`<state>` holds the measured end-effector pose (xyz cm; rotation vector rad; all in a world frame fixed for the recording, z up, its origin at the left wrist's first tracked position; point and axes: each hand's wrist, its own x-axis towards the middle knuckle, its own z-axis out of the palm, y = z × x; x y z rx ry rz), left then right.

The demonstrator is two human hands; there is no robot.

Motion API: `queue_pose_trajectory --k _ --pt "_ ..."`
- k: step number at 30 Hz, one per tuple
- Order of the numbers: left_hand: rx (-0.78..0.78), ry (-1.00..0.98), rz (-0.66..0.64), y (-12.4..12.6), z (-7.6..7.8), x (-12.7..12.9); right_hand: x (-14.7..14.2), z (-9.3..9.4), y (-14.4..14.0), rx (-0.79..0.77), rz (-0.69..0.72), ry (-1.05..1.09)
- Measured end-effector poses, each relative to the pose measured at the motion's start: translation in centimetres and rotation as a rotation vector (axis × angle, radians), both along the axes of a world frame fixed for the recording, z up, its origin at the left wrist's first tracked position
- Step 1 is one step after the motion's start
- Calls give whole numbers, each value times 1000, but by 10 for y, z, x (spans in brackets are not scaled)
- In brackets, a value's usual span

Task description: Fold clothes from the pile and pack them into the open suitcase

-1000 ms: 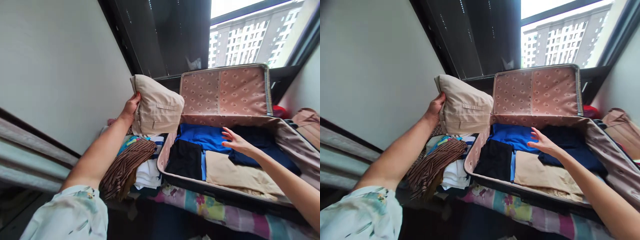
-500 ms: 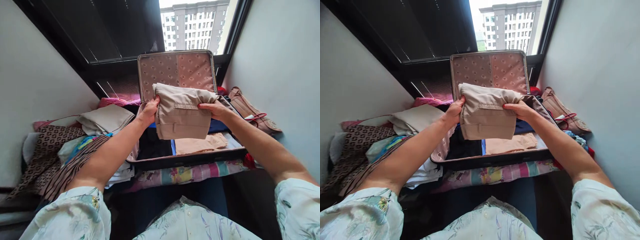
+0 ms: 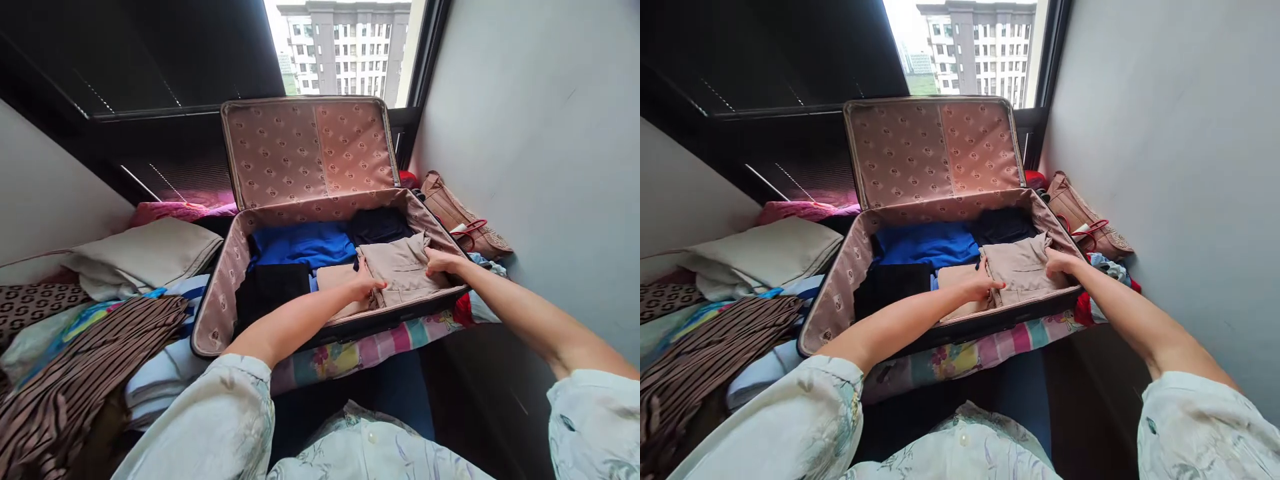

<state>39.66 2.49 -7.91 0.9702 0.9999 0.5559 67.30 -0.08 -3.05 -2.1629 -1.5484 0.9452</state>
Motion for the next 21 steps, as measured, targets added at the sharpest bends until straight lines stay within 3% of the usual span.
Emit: queue_pose_trajectory --k 4,6,8,10,13,15,17,19,21 --pt "237 -12 -26 6 3 4 4 -19 11 -66 11 -137" --pt "263 51 -59 7 4 5 6 -25 12 -147 43 -306" --pt "240 233 -117 5 3 4 8 -27 8 -202 124 -449" --pt "283 457 -162 1 5 2 7 -24 1 -155 224 -559" --pt "623 722 -211 -2 12 0 0 -14 -1 83 342 -709" --pt "902 812 -349 -4 14 1 -6 -10 7 206 456 -742" --pt "1037 827 -614 -6 6 5 -11 -13 21 200 588 -722" --pt "1010 822 -865 -9 -11 8 -13 -25 35 53 640 -691" --pt "958 811 -1000 -11 -29 9 -11 -42 46 -141 615 -639"
